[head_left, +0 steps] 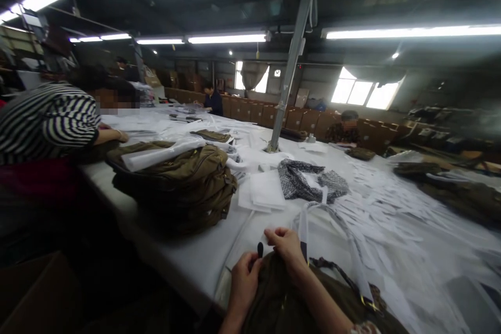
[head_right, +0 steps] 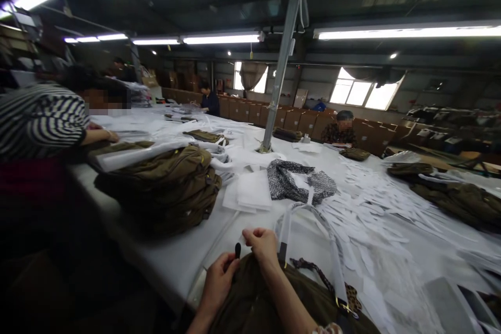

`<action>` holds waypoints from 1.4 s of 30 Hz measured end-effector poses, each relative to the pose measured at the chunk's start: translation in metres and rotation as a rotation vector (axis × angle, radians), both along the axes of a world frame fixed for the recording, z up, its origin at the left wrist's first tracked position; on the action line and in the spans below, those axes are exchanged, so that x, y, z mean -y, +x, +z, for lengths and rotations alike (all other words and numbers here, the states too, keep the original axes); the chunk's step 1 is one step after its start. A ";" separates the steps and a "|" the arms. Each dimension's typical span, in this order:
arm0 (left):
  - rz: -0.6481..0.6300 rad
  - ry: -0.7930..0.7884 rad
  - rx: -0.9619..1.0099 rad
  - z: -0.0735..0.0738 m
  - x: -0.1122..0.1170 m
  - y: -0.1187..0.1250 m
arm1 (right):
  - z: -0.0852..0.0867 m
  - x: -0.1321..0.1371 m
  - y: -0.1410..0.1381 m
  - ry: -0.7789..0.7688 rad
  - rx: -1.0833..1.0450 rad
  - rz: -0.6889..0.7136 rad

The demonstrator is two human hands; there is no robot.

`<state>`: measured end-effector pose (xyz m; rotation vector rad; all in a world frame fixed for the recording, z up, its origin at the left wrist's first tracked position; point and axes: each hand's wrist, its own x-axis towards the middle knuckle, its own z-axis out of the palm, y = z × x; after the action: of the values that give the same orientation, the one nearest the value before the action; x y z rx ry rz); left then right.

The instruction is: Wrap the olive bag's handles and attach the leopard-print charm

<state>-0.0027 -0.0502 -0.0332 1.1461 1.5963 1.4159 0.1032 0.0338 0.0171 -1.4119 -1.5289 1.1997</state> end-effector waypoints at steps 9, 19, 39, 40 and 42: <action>0.011 0.002 -0.049 0.000 0.000 0.000 | -0.003 -0.001 -0.004 0.113 0.151 0.088; 0.023 -0.025 -0.020 -0.005 0.000 -0.002 | -0.004 0.010 -0.002 0.230 0.245 0.377; 0.151 0.016 0.241 -0.014 0.002 0.000 | 0.000 0.008 0.016 0.163 0.204 0.508; 0.159 0.017 0.277 -0.013 0.002 0.000 | 0.000 0.008 0.014 0.161 0.201 0.509; 0.146 0.014 0.354 -0.012 0.000 -0.002 | 0.002 0.008 0.009 0.139 0.186 0.517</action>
<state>-0.0043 -0.0501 -0.0451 0.7454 1.4390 1.6229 0.1124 0.0258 0.0194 -1.0907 -2.1524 1.2464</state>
